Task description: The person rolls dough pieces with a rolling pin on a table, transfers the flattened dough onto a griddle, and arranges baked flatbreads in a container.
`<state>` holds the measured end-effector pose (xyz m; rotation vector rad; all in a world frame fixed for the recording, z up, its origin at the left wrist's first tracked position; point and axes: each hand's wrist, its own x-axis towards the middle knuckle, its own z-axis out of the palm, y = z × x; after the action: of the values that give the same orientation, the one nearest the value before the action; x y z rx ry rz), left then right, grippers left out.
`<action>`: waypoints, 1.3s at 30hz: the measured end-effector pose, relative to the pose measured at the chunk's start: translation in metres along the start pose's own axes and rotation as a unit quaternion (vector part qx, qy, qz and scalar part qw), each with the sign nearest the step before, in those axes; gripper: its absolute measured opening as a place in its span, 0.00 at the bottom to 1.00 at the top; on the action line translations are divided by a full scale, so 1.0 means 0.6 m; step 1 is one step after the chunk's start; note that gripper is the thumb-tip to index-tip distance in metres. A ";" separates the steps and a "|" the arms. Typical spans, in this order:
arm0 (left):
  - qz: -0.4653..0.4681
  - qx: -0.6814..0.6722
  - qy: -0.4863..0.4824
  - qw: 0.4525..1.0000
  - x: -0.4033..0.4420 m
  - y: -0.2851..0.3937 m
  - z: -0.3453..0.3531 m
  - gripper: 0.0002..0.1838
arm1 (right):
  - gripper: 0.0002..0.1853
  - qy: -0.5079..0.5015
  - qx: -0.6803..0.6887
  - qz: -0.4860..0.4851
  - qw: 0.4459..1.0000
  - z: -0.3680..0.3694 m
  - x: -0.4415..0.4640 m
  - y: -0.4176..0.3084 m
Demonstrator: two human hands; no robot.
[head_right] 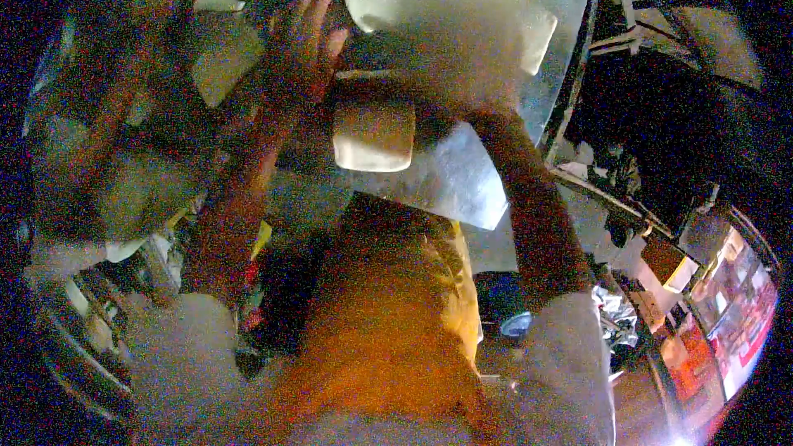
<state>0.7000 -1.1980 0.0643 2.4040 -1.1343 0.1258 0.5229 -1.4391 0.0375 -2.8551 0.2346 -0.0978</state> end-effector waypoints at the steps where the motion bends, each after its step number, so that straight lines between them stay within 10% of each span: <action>1: -0.016 0.010 -0.031 0.999 -0.011 0.048 -0.054 0.37 | 0.44 0.027 0.004 -0.019 0.999 -0.001 -0.018 -0.006; 8: -0.067 0.032 -0.178 0.981 -0.258 0.157 -0.070 0.41 | 0.36 -0.141 -0.222 -0.061 0.963 -0.059 -0.260 -0.087; 14: 0.060 0.030 0.017 0.998 0.043 -0.006 -0.009 0.42 | 0.41 0.192 -0.016 -0.065 0.979 -0.058 0.107 -0.007; 20: -0.064 0.057 -0.072 0.994 -0.210 0.135 -0.019 0.58 | 0.44 -0.019 -0.023 -0.060 0.998 -0.014 -0.200 -0.039; 28: -0.028 0.153 -0.191 0.969 -0.369 0.245 -0.052 0.57 | 0.26 0.064 -0.014 -0.040 0.997 -0.029 -0.322 -0.045; 33: -0.049 -0.042 -0.261 0.963 -0.336 0.242 -0.042 0.37 | 0.24 0.013 0.052 -0.066 0.996 -0.064 -0.350 0.022; 36: -0.203 -0.364 0.007 0.909 -0.232 0.149 0.013 0.21 | 0.23 0.068 0.014 -0.088 0.994 -0.075 -0.393 0.044; 39: -0.127 -0.142 0.014 0.982 -0.116 0.146 0.067 0.13 | 0.20 0.041 0.100 0.011 0.994 -0.125 -0.460 0.117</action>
<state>0.5843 -1.2151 0.0431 2.2562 -0.7655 -0.0817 0.2339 -1.4787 0.0778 -2.6518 0.2585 -0.2219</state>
